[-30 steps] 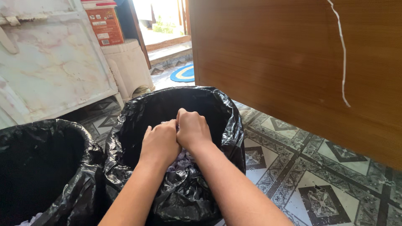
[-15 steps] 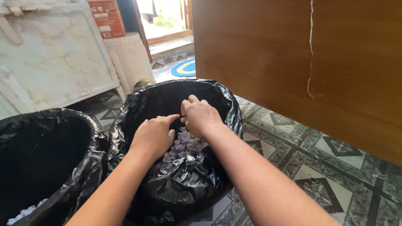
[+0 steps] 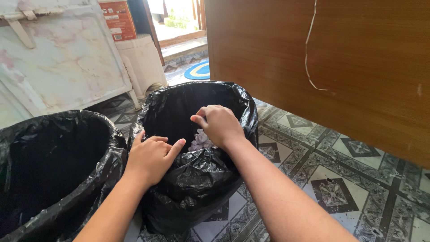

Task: The person sits on the floor and sorts crumpled purple paper between two black trash bags. They repeatedly pick up handfuls of paper from one bag and transfer them to the other, occasionally adjusting the bags' positions.

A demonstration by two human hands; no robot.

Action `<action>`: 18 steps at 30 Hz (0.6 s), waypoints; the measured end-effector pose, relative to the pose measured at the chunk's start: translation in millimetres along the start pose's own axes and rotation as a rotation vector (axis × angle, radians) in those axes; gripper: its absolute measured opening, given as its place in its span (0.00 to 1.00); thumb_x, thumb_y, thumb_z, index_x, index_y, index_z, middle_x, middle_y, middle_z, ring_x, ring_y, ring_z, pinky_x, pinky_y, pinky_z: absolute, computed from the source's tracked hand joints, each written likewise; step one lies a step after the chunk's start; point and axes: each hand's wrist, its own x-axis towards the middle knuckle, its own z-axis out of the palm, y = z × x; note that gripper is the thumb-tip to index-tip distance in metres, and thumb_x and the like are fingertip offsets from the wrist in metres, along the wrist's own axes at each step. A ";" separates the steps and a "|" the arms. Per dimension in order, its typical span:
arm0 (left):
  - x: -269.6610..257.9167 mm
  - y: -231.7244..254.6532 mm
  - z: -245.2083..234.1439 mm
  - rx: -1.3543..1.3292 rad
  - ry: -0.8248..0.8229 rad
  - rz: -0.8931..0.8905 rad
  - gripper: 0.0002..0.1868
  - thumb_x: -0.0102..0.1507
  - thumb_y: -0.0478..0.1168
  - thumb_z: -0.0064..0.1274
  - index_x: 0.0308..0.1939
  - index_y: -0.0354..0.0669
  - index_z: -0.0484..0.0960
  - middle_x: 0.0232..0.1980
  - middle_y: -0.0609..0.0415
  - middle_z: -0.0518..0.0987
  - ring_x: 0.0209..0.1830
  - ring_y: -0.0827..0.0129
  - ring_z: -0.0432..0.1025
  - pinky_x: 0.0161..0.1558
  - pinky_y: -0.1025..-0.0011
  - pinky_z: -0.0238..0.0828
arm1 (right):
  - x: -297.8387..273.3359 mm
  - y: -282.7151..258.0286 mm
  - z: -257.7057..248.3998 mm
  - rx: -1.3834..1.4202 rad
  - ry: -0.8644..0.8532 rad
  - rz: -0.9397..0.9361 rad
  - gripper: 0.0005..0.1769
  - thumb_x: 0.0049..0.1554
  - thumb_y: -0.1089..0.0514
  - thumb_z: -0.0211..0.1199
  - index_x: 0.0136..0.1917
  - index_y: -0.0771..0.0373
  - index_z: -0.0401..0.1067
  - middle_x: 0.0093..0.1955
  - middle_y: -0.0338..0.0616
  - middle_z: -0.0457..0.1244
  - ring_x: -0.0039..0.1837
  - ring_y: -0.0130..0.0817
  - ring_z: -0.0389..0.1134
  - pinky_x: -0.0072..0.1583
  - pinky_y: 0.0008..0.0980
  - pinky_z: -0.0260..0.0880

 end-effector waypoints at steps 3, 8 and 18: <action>2.2 5.5 -2.3 0.055 -0.083 -0.085 0.40 0.67 0.67 0.32 0.25 0.44 0.90 0.31 0.53 0.86 0.43 0.61 0.80 0.78 0.56 0.48 | -1.9 2.0 -0.5 -0.007 0.071 -0.018 0.20 0.64 0.46 0.52 0.44 0.54 0.82 0.41 0.43 0.73 0.51 0.41 0.73 0.74 0.47 0.55; 6.6 5.6 1.3 -0.010 0.053 -0.048 0.38 0.65 0.68 0.35 0.21 0.46 0.91 0.23 0.51 0.83 0.32 0.58 0.79 0.73 0.55 0.53 | 1.9 1.6 4.9 -0.123 0.015 0.037 0.22 0.63 0.43 0.55 0.40 0.55 0.82 0.37 0.46 0.71 0.46 0.45 0.73 0.71 0.50 0.56; 14.9 3.9 -1.2 0.193 -0.219 -0.084 0.38 0.71 0.62 0.28 0.32 0.46 0.91 0.35 0.48 0.85 0.46 0.56 0.79 0.73 0.52 0.53 | -4.9 -4.1 -7.0 -0.136 0.116 -0.069 0.16 0.65 0.47 0.54 0.63 0.51 0.72 0.33 0.48 0.68 0.44 0.51 0.73 0.60 0.49 0.68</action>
